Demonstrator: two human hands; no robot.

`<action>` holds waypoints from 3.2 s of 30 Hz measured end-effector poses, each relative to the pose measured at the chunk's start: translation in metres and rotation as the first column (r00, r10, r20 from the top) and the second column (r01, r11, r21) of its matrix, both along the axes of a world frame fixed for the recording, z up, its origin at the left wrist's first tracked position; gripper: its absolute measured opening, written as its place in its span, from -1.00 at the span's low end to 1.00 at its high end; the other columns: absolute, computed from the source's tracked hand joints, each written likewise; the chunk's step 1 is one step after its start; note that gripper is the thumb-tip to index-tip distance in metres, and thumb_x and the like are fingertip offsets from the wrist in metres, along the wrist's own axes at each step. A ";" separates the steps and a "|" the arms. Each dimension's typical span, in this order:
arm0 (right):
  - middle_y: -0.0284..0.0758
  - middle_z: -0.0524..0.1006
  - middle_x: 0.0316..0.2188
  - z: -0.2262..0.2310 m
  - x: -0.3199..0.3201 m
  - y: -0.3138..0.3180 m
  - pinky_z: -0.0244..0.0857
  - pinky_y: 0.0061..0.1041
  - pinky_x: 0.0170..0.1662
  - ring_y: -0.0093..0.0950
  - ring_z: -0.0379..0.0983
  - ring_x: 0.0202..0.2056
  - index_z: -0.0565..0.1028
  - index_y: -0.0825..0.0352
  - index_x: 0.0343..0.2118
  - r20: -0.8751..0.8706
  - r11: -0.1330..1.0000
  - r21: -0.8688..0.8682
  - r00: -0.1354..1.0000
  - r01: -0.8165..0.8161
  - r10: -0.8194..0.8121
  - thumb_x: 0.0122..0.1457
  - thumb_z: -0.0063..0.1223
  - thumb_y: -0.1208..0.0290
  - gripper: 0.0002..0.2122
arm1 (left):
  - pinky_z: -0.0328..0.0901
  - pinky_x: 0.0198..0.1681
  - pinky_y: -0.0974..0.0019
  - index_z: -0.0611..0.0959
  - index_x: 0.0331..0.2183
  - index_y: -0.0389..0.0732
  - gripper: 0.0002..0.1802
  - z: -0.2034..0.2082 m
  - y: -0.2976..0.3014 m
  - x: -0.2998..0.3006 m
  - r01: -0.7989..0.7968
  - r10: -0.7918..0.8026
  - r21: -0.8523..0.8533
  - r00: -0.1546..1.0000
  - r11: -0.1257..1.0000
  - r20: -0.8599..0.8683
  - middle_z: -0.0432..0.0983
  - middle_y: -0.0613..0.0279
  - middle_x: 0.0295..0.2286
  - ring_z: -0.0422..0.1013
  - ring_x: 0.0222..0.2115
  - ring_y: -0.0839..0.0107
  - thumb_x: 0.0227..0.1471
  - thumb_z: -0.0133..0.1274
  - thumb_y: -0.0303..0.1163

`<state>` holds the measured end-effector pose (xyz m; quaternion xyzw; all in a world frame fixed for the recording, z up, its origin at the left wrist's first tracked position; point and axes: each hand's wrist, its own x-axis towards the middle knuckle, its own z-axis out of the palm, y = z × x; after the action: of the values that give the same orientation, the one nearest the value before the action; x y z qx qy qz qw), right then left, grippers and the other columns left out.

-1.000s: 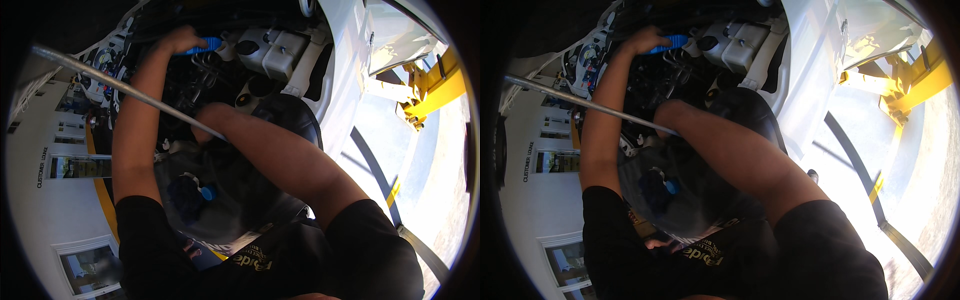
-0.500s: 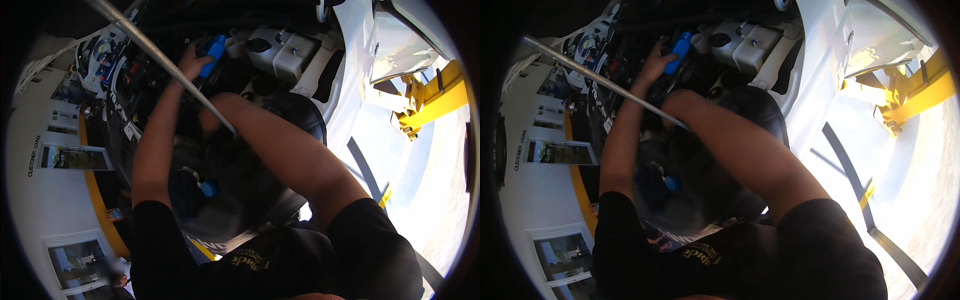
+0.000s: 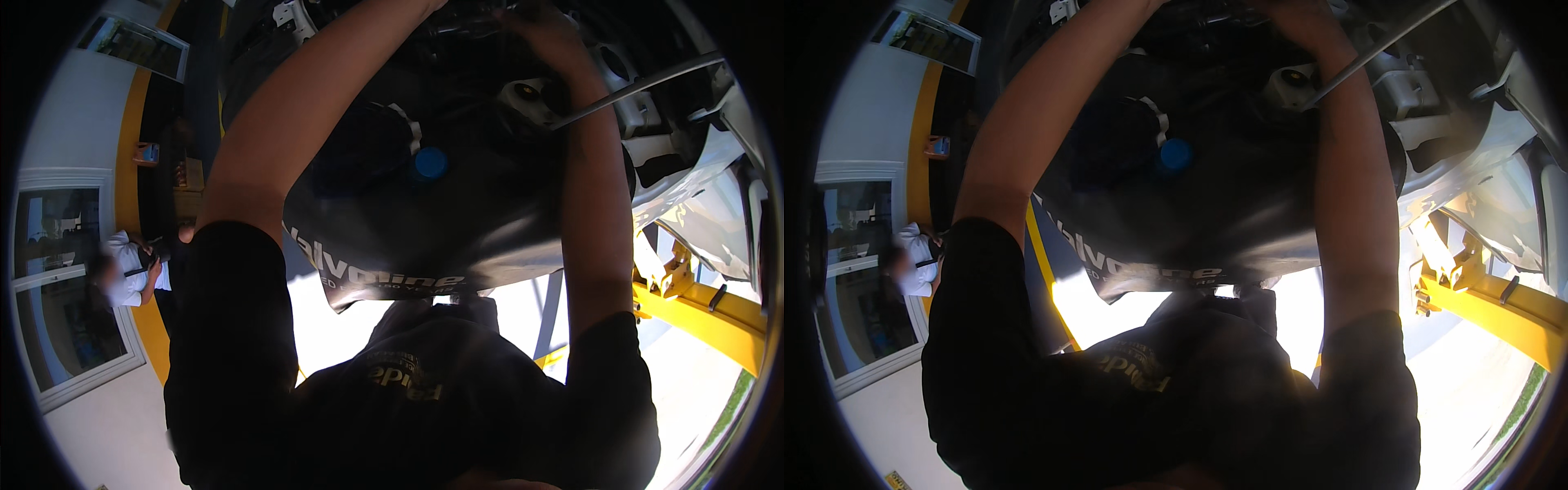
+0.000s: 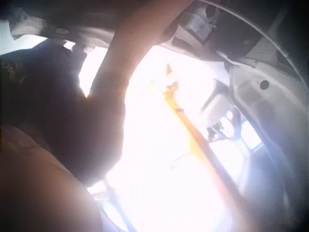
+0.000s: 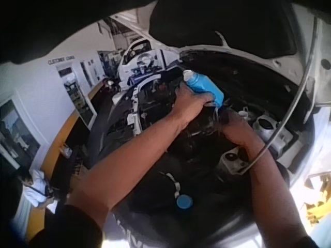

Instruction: The person opens the hood of a white car and pours a blue liquid from a bottle into the engine compartment. They then close the bottle, place it on a nearby tool cart, and walk around the vehicle.

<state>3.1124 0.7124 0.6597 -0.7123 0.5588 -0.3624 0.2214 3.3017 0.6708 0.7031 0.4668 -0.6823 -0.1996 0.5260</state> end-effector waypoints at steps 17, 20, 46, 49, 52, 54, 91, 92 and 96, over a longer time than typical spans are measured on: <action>-0.19 0.63 -0.11 0.041 -0.097 0.183 0.44 -0.40 0.02 -0.39 0.60 -0.12 0.50 0.41 0.08 0.266 0.939 -0.058 0.912 0.339 -0.313 0.13 0.37 0.09 -0.42 | 0.36 0.11 0.14 0.64 0.03 -0.17 -0.56 -0.066 0.245 0.080 0.316 -0.520 0.419 0.618 0.851 0.590 0.53 0.10 -0.03 0.44 0.05 0.14 0.11 0.29 -0.31; -0.15 0.60 -0.06 0.019 -0.084 0.273 0.42 -0.40 0.08 -0.34 0.57 -0.05 0.39 0.41 0.18 0.408 0.901 0.101 0.809 0.422 -0.424 0.15 0.35 0.21 -0.40 | 0.38 0.06 0.18 0.65 0.00 -0.18 -0.62 -0.053 0.249 0.077 0.391 -0.519 0.352 0.731 0.850 0.442 0.54 0.12 -0.07 0.48 0.00 0.16 0.14 0.27 -0.36; -0.23 0.58 -0.15 0.012 0.031 0.393 0.51 -0.15 -0.16 -0.14 0.51 -0.09 0.44 0.32 0.03 -0.377 0.984 -0.103 0.910 0.144 -0.173 -0.01 0.41 0.39 -0.47 | 0.44 -0.43 0.00 0.58 -0.35 -0.24 -0.51 -0.019 0.336 0.011 0.199 -0.273 0.189 0.770 0.962 0.576 0.59 -0.09 -0.50 0.58 -0.43 -0.06 0.43 -0.20 -0.07; -0.22 0.58 -0.15 0.013 0.022 0.402 0.53 -0.17 -0.18 -0.15 0.52 -0.09 0.44 0.31 -0.01 -0.448 0.986 -0.098 0.878 0.138 -0.167 -0.01 0.41 0.38 -0.50 | 0.45 -0.34 -0.04 0.61 -0.33 -0.26 -0.48 -0.017 0.338 0.001 0.177 -0.370 0.341 0.651 0.923 0.663 0.59 -0.10 -0.49 0.59 -0.40 -0.08 0.44 -0.25 -0.06; -0.24 0.59 -0.16 0.016 0.007 0.406 0.57 -0.21 -0.22 -0.17 0.53 -0.09 0.44 0.31 -0.04 -0.539 0.982 -0.087 0.821 0.167 -0.188 -0.01 0.42 0.35 -0.52 | 0.43 -0.27 -0.06 0.63 -0.34 -0.28 -0.43 -0.013 0.340 -0.021 0.236 -0.336 0.239 0.612 0.942 0.716 0.59 -0.11 -0.48 0.59 -0.38 -0.07 0.44 -0.29 -0.06; -0.18 0.63 -0.21 0.021 -0.017 0.413 0.56 -0.20 -0.14 -0.17 0.59 -0.12 0.47 0.35 -0.07 -0.412 0.989 0.027 0.903 0.146 -0.122 0.00 0.43 0.27 -0.52 | 0.42 -0.31 -0.02 0.63 -0.29 -0.30 -0.49 -0.009 0.353 -0.038 0.234 -0.339 0.248 0.710 0.940 0.617 0.59 -0.09 -0.50 0.59 -0.41 -0.04 0.43 -0.25 -0.11; -0.15 0.56 -0.03 -0.057 0.411 0.442 0.50 -0.28 0.00 -0.34 0.57 -0.03 0.35 0.51 0.20 0.927 0.285 0.036 0.139 -0.958 0.349 0.05 0.43 0.03 -0.21 | 0.37 0.07 0.23 0.30 0.28 -0.27 -0.47 -0.015 0.584 0.433 0.204 -0.089 0.215 0.889 0.955 -0.449 0.45 0.03 0.05 0.45 0.01 0.33 0.37 -0.04 -0.38; -0.16 0.56 -0.04 -0.051 0.438 0.440 0.50 -0.26 0.01 -0.31 0.56 -0.01 0.34 0.48 0.20 0.834 0.434 0.249 0.419 -0.866 0.359 0.04 0.43 0.02 -0.20 | 0.37 0.08 0.25 0.32 0.27 -0.29 -0.47 -0.013 0.582 0.457 0.206 -0.061 0.207 0.834 0.957 -0.548 0.45 0.01 0.07 0.45 0.03 0.33 0.35 -0.01 -0.41; -0.13 0.58 -0.06 -0.028 0.543 0.427 0.51 -0.27 -0.01 -0.30 0.58 -0.02 0.35 0.46 0.19 0.181 0.818 0.094 0.817 -0.568 0.547 0.10 0.38 -0.01 -0.24 | 0.39 0.08 0.25 0.48 0.16 -0.35 -0.57 -0.006 0.528 0.523 -0.008 0.186 0.407 0.897 0.914 -0.401 0.54 -0.03 -0.01 0.50 0.02 0.31 0.32 0.05 -0.41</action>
<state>3.6551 1.1399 0.6321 -0.7985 0.3323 -0.2912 0.4088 3.8249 1.1989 0.6972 0.5413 -0.4699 -0.4042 0.5682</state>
